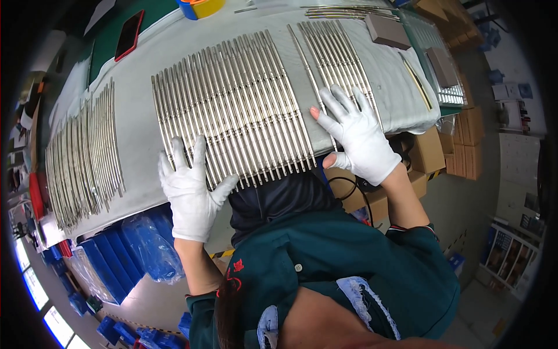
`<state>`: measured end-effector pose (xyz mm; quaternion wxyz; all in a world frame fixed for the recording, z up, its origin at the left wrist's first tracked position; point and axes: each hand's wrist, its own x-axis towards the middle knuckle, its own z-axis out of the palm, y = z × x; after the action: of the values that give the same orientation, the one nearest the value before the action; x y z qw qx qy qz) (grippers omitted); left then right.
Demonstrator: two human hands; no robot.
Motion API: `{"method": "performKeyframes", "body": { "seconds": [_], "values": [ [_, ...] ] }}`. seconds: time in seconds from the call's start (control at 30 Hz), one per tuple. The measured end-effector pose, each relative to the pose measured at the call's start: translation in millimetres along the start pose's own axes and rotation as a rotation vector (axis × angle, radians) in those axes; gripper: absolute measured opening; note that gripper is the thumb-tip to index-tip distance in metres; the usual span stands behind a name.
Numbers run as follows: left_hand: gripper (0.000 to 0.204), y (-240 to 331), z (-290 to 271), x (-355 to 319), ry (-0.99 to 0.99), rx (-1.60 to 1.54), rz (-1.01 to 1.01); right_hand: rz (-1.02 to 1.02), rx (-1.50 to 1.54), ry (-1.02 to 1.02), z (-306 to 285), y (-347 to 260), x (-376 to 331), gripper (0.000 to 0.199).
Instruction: The recorder is inspecting and aligning long metal rods on a production table using an alignment block.
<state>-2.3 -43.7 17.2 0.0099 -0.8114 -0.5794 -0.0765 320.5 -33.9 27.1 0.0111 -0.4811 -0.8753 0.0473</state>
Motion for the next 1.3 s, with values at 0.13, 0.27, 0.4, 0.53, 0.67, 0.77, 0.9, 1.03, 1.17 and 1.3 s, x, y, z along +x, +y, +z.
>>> {"method": "performKeyframes", "body": {
  "seconds": [0.13, 0.27, 0.4, 0.53, 0.67, 0.77, 0.9, 1.03, 1.17, 1.3],
  "values": [
    [0.086, -1.0, -0.7, -0.4, 0.006, -0.009, 0.000, 0.097, 0.031, 0.040, 3.1, 12.5, -11.1, 0.097],
    [0.086, -0.3, -0.8, 0.4, -0.004, -0.054, -0.012, 0.173, 0.045, 0.055, 2.1, 23.1, -20.1, 0.093],
    [0.086, 1.0, 4.3, -0.8, 0.033, -0.036, -0.020, 0.231, -0.011, 0.075, -0.4, 28.9, -26.0, 0.093],
    [0.086, 2.1, 3.6, 0.0, 0.026, -0.045, -0.025, 0.161, -0.024, 0.119, -6.0, 4.0, -6.9, 0.099],
    [0.088, 0.0, 4.8, -1.6, 0.041, -0.039, -0.037, -0.167, 0.094, 0.014, 1.0, -45.8, 32.2, 0.104],
    [0.088, 1.6, 4.0, -0.7, 0.038, -0.060, -0.039, -0.289, 0.213, 0.048, -1.1, -74.0, 49.8, 0.097],
    [0.088, 1.9, 5.2, 0.3, 0.041, -0.069, -0.042, -0.270, 0.191, 0.053, 9.4, -78.4, 58.7, 0.095],
    [0.086, 3.3, 4.6, -1.2, 0.050, -0.096, -0.051, -0.229, 0.146, 0.024, 5.8, -68.0, 49.1, 0.093],
    [0.085, 4.9, 3.9, -1.1, 0.050, -0.082, -0.060, -0.205, 0.098, 0.039, 7.5, -49.6, 35.1, 0.092],
    [0.085, 4.9, 4.5, -2.2, 0.055, -0.063, -0.064, -0.127, 0.075, 0.041, 8.6, -39.3, 22.6, 0.093]
  ]
}}
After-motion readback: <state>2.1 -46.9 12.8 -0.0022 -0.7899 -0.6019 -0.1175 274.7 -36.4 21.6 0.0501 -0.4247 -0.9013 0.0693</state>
